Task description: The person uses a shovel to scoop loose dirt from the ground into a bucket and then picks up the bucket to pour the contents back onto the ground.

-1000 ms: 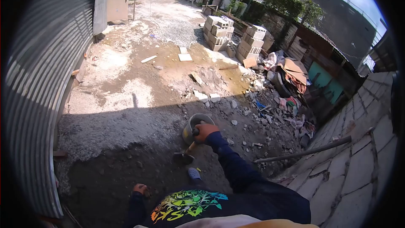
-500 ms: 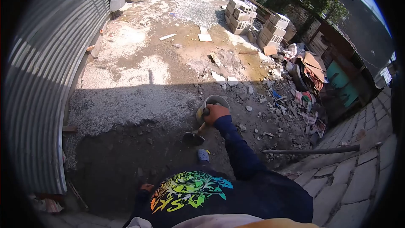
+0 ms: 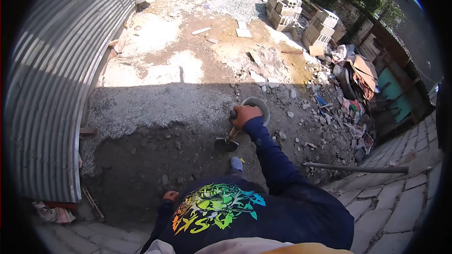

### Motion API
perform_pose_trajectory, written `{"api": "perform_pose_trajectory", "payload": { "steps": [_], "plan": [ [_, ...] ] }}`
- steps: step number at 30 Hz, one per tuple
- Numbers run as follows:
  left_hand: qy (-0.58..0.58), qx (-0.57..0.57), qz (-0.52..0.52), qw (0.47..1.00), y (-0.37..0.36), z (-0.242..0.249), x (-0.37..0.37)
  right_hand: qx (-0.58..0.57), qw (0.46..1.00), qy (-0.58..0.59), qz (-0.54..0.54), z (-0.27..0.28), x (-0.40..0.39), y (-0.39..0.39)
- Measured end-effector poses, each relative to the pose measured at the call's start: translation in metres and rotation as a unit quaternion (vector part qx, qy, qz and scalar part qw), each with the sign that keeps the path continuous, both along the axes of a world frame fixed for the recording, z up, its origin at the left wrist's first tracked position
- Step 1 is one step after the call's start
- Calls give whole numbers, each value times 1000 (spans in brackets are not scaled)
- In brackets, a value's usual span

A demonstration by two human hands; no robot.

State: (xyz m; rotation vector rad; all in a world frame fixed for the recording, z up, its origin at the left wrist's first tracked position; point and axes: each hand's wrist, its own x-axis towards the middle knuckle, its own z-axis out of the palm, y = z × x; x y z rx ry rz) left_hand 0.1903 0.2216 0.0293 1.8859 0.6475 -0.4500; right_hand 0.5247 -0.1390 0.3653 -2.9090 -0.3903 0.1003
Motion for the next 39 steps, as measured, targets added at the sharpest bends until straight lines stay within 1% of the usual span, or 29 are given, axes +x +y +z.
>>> {"api": "perform_pose_trajectory", "payload": {
  "steps": [4, 6, 7, 9, 13, 16, 18, 25, 30, 33, 34, 36, 37, 39],
  "plan": [
    [26, 12, 0, 1000, -2, 2, -3, -6, 1000, 3, 25, 0, -9, 4],
    [28, -23, 9, 999, 0, 0, -6, -3, 1000, 5, 26, 1, -14, 6],
    [30, -24, 9, 999, 0, 1, -8, -1, 1000, 5, 28, 1, -16, 6],
    [25, 16, 1, 1000, 1, 3, -10, -3, 1000, 2, 29, -2, -18, 6],
    [25, 32, -16, 999, 3, 0, -16, 3, 1000, -12, 27, -11, -17, 1],
    [37, 30, -7, 999, 1, -2, -18, 3, 1000, 8, 17, -7, -14, -2],
    [58, -7, 26, 998, -4, -1, -19, 0, 1000, 7, 10, -6, -12, -1],
    [69, -24, 14, 997, -13, 12, -16, 2, 1000, -1, -11, -2, -9, -4],
    [64, -15, 32, 997, -7, 11, -18, -12, 1000, 2, -12, 7, -15, 1],
    [74, 9, 17, 997, -3, 26, -15, -8, 1000, 7, -9, 4, -17, 1],
    [74, 12, 15, 997, 0, 24, -15, 1, 1000, 3, -6, 2, -17, 1],
    [39, 7, -15, 999, 8, 10, -19, 3, 1000, -1, -1, 0, -18, 1],
    [40, 10, -17, 999, 9, 8, -19, 3, 1000, -5, 4, -1, -19, 1],
    [47, -21, -2, 999, 14, 5, -18, 6, 1000, -12, 4, -8, -18, -1]
  ]
}}
